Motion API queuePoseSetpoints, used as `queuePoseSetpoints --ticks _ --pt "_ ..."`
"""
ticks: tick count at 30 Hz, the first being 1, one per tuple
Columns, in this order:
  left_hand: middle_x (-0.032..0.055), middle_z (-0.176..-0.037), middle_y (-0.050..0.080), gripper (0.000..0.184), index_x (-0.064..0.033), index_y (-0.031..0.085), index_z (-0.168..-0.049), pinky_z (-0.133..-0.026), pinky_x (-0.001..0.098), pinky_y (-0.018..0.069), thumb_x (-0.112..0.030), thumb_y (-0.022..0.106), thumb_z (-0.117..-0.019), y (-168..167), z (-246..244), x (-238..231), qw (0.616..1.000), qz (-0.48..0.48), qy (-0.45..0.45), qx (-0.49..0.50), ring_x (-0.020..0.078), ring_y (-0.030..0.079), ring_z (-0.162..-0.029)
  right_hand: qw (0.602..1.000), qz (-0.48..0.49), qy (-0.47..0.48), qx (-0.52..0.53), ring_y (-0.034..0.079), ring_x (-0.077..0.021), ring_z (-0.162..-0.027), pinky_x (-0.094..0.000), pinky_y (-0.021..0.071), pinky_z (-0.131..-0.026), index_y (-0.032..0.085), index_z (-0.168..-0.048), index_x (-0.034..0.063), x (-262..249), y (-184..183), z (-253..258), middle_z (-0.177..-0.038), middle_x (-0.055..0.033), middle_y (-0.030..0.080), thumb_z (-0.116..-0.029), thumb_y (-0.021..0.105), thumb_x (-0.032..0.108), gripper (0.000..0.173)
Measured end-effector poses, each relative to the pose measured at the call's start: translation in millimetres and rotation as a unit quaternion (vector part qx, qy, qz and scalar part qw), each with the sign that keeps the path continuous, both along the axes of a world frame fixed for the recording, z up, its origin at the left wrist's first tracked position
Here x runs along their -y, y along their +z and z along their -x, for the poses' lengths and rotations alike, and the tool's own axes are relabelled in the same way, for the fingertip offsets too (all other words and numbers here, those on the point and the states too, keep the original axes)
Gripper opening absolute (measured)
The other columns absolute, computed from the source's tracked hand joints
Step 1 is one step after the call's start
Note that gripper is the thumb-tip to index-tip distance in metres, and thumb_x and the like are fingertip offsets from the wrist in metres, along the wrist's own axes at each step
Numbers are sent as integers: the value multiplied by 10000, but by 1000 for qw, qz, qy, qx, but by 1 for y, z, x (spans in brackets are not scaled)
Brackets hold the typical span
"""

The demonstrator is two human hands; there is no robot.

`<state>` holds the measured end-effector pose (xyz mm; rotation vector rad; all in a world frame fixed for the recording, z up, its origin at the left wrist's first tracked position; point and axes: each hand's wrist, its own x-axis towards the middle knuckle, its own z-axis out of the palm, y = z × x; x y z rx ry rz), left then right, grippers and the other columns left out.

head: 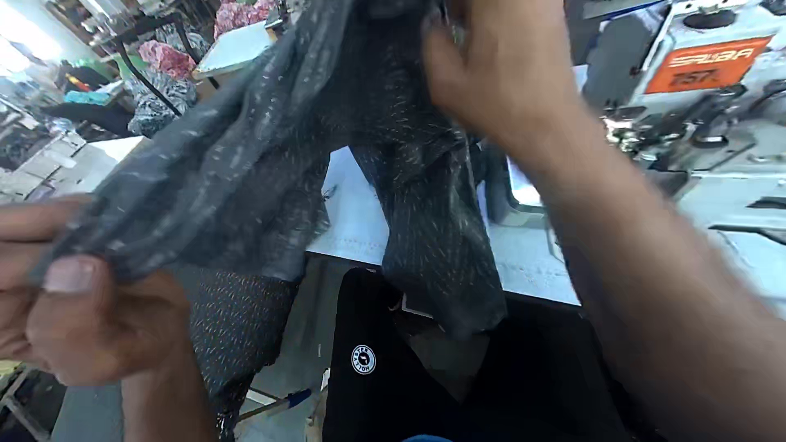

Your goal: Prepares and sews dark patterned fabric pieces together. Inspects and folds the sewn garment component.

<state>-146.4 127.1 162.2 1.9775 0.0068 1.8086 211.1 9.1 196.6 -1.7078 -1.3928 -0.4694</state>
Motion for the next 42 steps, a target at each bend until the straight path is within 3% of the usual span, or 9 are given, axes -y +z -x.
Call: queuePoseSetpoints --ticks 8,12,18,25,30,33,36,38,42 --pt "-86 -1260 623 247 -240 714 -813 -938 245 531 -368 638 -1010 -58 -66 70 964 145 -94 -200 85 603 -1129 919 29 263 -293 668 -85 -1046 -343 604 -884 642 -1256 109 86 -171 140 -1149 -4 694 -811 817 567 662" --pt "14 -1180 696 236 -99 731 -865 -872 268 587 -258 647 -1017 -71 -85 90 965 93 -49 -241 126 666 -1054 948 -22 212 -239 670 -72 -838 -268 597 -726 727 -977 94 87 -170 141 -925 4 695 -950 701 189 101" --pt "-43 -1062 670 214 -167 717 -940 -1002 341 520 -282 862 -832 -88 -85 74 965 20 75 -252 136 607 -1133 924 -133 198 -299 705 -172 -1081 -347 626 -883 620 -1077 88 95 -156 113 -1168 -47 716 -991 573 110 101" --pt "106 -1077 672 313 -74 739 -1150 -909 458 520 -126 733 -842 -97 -114 37 929 46 112 -350 265 619 -1048 898 -193 176 -355 577 5 -696 -169 516 -613 560 -1105 206 106 -125 103 -851 116 581 -1073 472 255 106" --pt "9 -900 665 169 -120 597 -1127 -658 235 571 -58 511 -996 -58 -102 52 876 327 -181 -304 71 643 -753 993 84 82 -10 592 -148 -618 -340 477 -472 625 -1328 135 115 -137 73 -918 -30 644 -821 738 640 724" --pt "-19 -908 673 432 -126 567 -1256 -652 256 590 -79 677 -841 -50 -97 76 849 190 -206 -449 69 652 -763 983 172 -3 64 618 -311 -554 -501 443 -394 745 -1158 133 110 -139 55 -857 -114 651 -722 789 100 439" --pt "11 -1141 684 732 -162 543 -1441 -705 393 618 -498 793 -841 -49 -97 84 804 -14 -32 -593 138 698 -883 999 38 14 -28 673 -253 -935 -452 557 -729 763 -1040 106 118 -129 38 -1077 -113 687 -859 653 209 236" --pt "83 -1012 678 421 -127 712 -1204 -558 485 585 -265 820 -822 -58 -97 66 811 -85 50 -577 243 695 -740 975 -58 109 -183 607 -178 -1225 -376 518 -1035 714 -1073 65 120 -127 38 -1275 -72 652 -926 620 187 213" --pt "9 -1109 695 244 -54 697 -1132 -859 308 593 -8 574 -926 -46 -101 35 888 152 -79 -428 93 670 -976 869 -110 201 -439 657 -20 -842 -233 592 -747 649 -1097 160 105 -146 61 -956 75 681 -986 525 102 176"
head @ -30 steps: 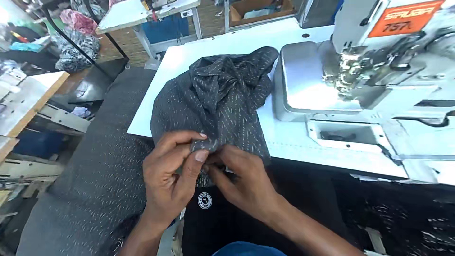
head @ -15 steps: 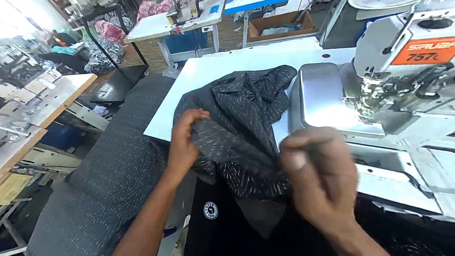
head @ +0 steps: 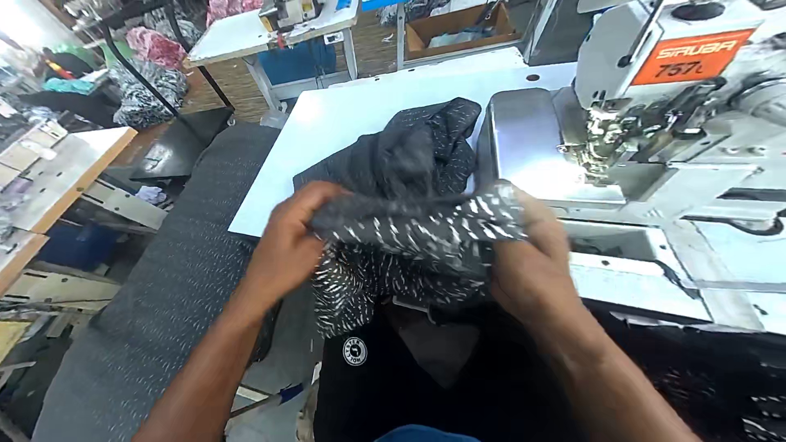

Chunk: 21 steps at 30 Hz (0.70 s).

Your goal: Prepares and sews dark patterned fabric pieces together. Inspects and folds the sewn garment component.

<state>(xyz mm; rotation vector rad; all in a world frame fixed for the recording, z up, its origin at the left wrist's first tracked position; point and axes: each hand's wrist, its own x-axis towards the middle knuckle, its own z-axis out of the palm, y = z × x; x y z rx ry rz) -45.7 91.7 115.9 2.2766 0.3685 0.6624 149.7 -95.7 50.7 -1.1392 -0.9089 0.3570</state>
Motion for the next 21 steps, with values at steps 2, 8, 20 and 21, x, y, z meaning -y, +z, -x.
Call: queuePoseSetpoints --ticks 2,8,20,21 --pt "-35 -927 701 214 -122 654 -1051 -723 237 599 -39 469 -983 11 -8 6 962 252 2 103 36 669 -805 992 61 83 69 669 -1 -874 -213 599 -764 620 -1199 143 1 -10 -3 -993 80 692 -909 657 153 292" --pt "0 -1032 695 639 -72 593 -1301 -792 298 606 -308 828 -755 24 -19 7 980 -119 -123 -104 79 676 -905 869 211 1 447 690 -222 -679 -495 548 -569 737 -901 113 22 11 -22 -756 -37 690 -727 756 245 220" --pt "-12 -854 730 213 -103 654 -1046 -703 255 628 -74 443 -1062 33 -93 25 925 374 -43 53 65 718 -777 973 132 137 -132 711 -13 -795 -216 621 -703 655 -1115 221 10 26 -21 -906 87 741 -1038 568 317 151" --pt "-9 -863 729 215 -95 664 -1057 -714 249 625 -89 449 -1074 33 -99 24 928 368 -48 43 65 716 -788 971 147 173 -71 713 -5 -852 -209 620 -752 660 -1157 232 14 26 -29 -953 103 746 -960 693 437 286"
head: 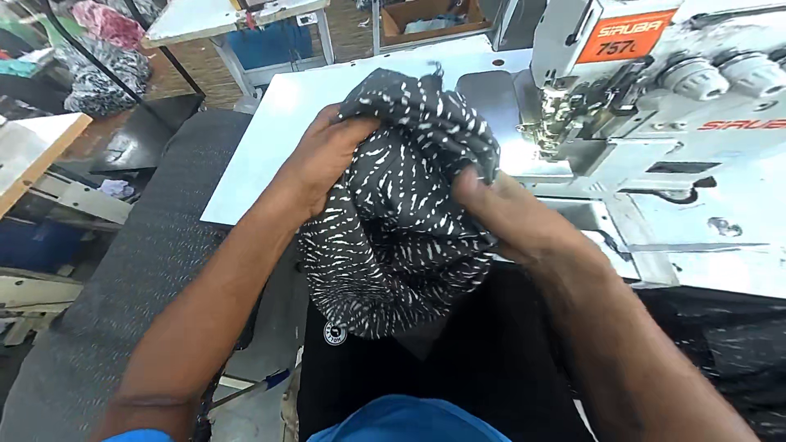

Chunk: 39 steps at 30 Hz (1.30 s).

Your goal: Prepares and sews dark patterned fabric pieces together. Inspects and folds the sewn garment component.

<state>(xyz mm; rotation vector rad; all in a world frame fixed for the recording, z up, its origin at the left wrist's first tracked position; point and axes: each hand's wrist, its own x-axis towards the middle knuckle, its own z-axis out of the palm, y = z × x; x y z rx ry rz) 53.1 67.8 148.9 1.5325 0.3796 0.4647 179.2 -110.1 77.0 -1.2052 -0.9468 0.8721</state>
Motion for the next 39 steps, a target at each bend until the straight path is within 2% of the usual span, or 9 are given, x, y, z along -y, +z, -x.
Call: queuePoseSetpoints --ticks 4,6,8,12,16,22,34,37,39 --pt "-9 -930 730 150 -70 651 -1112 -781 263 626 -102 513 -1062 -2 -11 -6 989 -99 -104 -23 65 716 -849 978 50 -53 194 698 9 -923 -233 605 -837 687 -1157 184 10 5 -19 -1000 98 739 -871 789 242 309" --pt "-10 -1000 743 230 -56 670 -1166 -836 280 621 -136 690 -951 2 -8 -11 958 -182 -205 -82 62 713 -912 991 -15 -98 87 692 6 -950 -221 604 -865 662 -1162 198 15 8 -22 -1030 114 729 -903 718 95 284" --pt "10 -978 764 286 -45 694 -1140 -805 275 628 -129 790 -884 1 -6 -14 929 -208 -268 -147 67 728 -877 990 -41 -127 -41 711 -13 -834 -230 625 -756 655 -1085 213 12 14 -16 -937 99 744 -961 603 49 212" --pt "7 -945 758 137 -42 699 -1097 -803 267 622 -107 661 -982 -9 -6 -19 957 -150 -218 -118 66 725 -856 977 18 -144 -157 729 -74 -780 -271 636 -702 624 -1131 161 -3 15 -5 -900 23 742 -1065 513 157 129" --pt "35 -966 754 148 -53 670 -1133 -816 301 628 -125 606 -1021 -24 -4 -18 987 -14 -145 -67 109 735 -873 973 25 -148 -177 729 -74 -790 -272 632 -705 641 -1114 160 -11 6 -4 -901 13 743 -1074 492 165 154" --pt "39 -1006 741 214 -78 627 -1223 -830 303 625 -201 548 -1067 -32 -6 1 994 49 -76 -64 117 732 -912 976 6 -122 -183 729 -72 -822 -264 629 -729 644 -1128 170 -15 5 -1 -924 18 742 -1085 488 227 172" --pt "48 -981 743 194 -72 640 -1177 -812 309 631 -194 527 -1076 -32 -5 4 994 61 -83 -31 123 736 -889 976 -7 -75 -206 725 -74 -869 -286 631 -743 629 -1165 214 -12 -5 -2 -973 21 739 -1030 534 398 247" --pt "51 -994 741 200 -71 635 -1189 -825 311 627 -193 524 -1077 -32 -3 5 994 63 -82 -25 126 733 -903 985 -36 -26 -168 731 -78 -900 -290 637 -778 602 -1238 225 -9 -7 -3 -1016 29 743 -922 705 515 441" --pt "46 -985 744 192 -76 639 -1175 -823 306 628 -188 516 -1079 -32 -2 6 995 62 -80 -23 120 735 -897 987 -62 1 -146 735 -83 -881 -283 638 -781 623 -1218 210 -9 -9 -2 -999 20 750 -875 783 466 456"
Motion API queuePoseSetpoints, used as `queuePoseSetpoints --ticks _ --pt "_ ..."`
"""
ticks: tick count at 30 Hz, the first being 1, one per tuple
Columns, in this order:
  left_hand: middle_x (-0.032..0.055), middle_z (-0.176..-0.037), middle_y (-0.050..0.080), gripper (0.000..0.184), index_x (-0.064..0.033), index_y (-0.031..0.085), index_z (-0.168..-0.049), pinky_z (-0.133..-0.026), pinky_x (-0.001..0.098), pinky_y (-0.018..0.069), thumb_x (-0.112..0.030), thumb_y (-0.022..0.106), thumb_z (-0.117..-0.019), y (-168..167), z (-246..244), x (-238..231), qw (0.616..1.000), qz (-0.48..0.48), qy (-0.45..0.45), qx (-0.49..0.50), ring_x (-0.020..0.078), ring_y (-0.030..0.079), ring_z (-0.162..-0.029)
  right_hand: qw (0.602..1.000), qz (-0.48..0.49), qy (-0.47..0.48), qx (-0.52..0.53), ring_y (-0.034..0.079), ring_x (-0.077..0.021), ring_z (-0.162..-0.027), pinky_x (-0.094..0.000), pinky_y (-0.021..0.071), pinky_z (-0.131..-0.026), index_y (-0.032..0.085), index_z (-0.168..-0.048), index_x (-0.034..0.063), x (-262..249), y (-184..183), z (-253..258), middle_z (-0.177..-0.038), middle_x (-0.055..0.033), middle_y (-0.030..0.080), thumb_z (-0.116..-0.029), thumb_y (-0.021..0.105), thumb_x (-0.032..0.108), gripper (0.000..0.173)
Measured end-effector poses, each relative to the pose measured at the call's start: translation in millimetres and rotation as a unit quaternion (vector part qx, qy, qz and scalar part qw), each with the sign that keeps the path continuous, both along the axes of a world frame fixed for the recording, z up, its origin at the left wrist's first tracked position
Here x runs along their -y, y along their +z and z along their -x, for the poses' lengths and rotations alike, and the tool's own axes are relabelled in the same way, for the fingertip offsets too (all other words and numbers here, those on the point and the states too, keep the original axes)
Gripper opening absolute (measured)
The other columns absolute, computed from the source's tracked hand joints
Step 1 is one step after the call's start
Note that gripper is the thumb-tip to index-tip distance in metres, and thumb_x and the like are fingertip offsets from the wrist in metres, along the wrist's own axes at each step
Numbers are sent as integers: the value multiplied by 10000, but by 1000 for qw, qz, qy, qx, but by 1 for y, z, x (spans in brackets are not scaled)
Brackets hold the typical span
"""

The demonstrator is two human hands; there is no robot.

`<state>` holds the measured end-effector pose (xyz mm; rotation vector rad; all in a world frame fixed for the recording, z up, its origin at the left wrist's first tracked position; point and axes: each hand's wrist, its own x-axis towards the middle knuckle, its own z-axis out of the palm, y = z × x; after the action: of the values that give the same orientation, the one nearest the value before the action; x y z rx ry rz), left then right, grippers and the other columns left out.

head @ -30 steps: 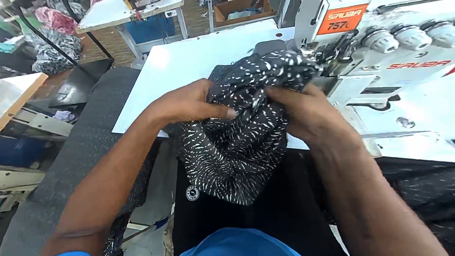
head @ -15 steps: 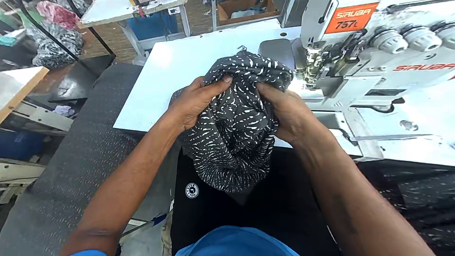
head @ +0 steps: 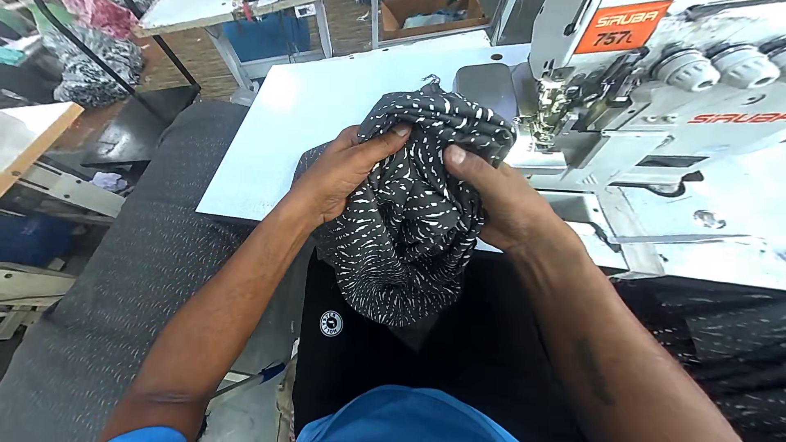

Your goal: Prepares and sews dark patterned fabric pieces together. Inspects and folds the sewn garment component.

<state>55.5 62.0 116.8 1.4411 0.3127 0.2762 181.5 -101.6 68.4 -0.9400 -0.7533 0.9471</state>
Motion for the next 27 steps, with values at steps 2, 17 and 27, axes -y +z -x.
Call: queuePoseSetpoints --ticks 2,17,27 --pt "44 -979 746 193 -74 643 -1170 -818 303 629 -186 515 -1080 0 1 1 1000 -1 0 2 118 737 -892 1000 -7 10 11 739 -87 -866 -281 638 -778 642 -1189 200 1 -1 0 -982 14 754 -846 820 427 449" --pt "71 -1117 731 453 -19 599 -1268 -935 331 604 -11 772 -850 0 5 0 986 -113 -124 5 145 711 -1036 995 30 -87 37 729 -103 -842 -287 634 -768 669 -1133 119 -2 -1 6 -951 -16 747 -841 768 86 311" --pt "88 -1073 737 432 -4 624 -1204 -893 327 616 94 760 -806 -7 3 -3 987 -109 -117 -16 151 723 -986 996 -1 -56 65 730 -119 -873 -290 631 -800 669 -1138 95 -3 -6 1 -982 -37 747 -782 809 23 389"
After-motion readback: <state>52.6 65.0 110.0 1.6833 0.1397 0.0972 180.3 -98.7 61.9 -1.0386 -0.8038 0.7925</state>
